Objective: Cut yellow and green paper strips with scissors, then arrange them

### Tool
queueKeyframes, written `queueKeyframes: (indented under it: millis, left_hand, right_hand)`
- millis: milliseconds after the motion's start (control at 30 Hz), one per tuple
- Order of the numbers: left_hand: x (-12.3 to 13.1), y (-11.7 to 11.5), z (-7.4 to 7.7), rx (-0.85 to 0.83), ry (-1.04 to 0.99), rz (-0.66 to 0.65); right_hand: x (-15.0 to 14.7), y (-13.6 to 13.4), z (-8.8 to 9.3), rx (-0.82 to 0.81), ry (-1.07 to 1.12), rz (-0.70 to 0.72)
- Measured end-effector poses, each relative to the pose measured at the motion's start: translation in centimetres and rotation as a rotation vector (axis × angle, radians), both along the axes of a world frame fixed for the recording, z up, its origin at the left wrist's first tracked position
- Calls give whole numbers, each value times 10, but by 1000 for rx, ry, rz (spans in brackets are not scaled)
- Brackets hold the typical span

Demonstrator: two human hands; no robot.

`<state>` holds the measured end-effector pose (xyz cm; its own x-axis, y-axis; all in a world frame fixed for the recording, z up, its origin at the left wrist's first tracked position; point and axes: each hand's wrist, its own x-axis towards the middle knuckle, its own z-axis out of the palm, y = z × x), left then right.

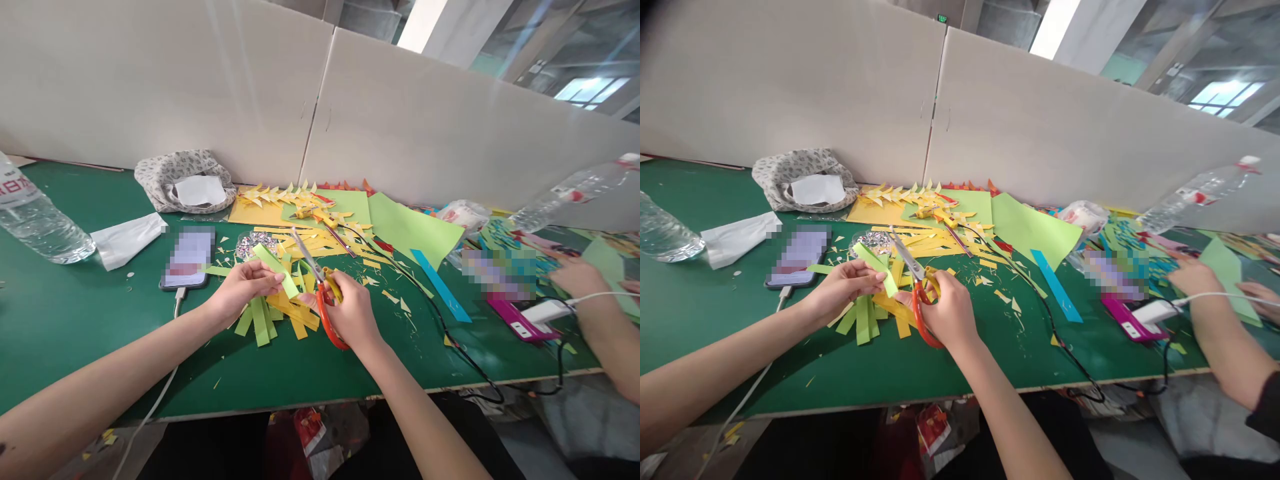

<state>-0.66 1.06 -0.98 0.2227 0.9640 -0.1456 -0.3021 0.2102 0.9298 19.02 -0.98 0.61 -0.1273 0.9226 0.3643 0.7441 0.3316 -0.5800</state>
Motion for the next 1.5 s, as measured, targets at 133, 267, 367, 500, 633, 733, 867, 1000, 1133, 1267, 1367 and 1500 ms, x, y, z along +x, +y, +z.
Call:
queueKeyframes:
  millis: [133,267,367,500,633,733,867,1000,1133,1267,1367,1500]
  left_hand:
    - [1,-2,2,40,76,-14]
    - [3,-4,4,22,104,-67]
    - [5,-6,5,-1,97,-89]
    - [8,-9,5,-32,73,-156]
    - [7,-8,3,11,59,-133]
    - [2,-3,1,59,14,-32]
    - [-3,2,1,70,-27,40]
    - [-3,1,2,84,-53,80]
    - [-2,1,2,101,-55,92]
    - [-1,1,1,95,-48,82]
    - [-1,1,1,86,-59,79]
    - [-1,1,1,73,-67,77]
  right_hand:
    - [0,0,2,-266,278,44]
    - [-8,-2,1,-459,501,132]
    - [-15,-5,0,-494,581,126]
    - [-19,-7,-2,-451,610,109]
    - [-18,-7,-1,-396,484,68]
    - [-14,-7,0,-294,231,4]
    - [-8,-5,0,-124,-157,-72]
    - [-7,-5,-2,-34,-334,-46]
    - [-9,-6,-4,-35,-364,-32]
    - [-10,-6,-6,-21,-359,-32]
    - [-10,-5,-6,-11,-356,-33]
    - [-11,-6,-6,1,-359,-35]
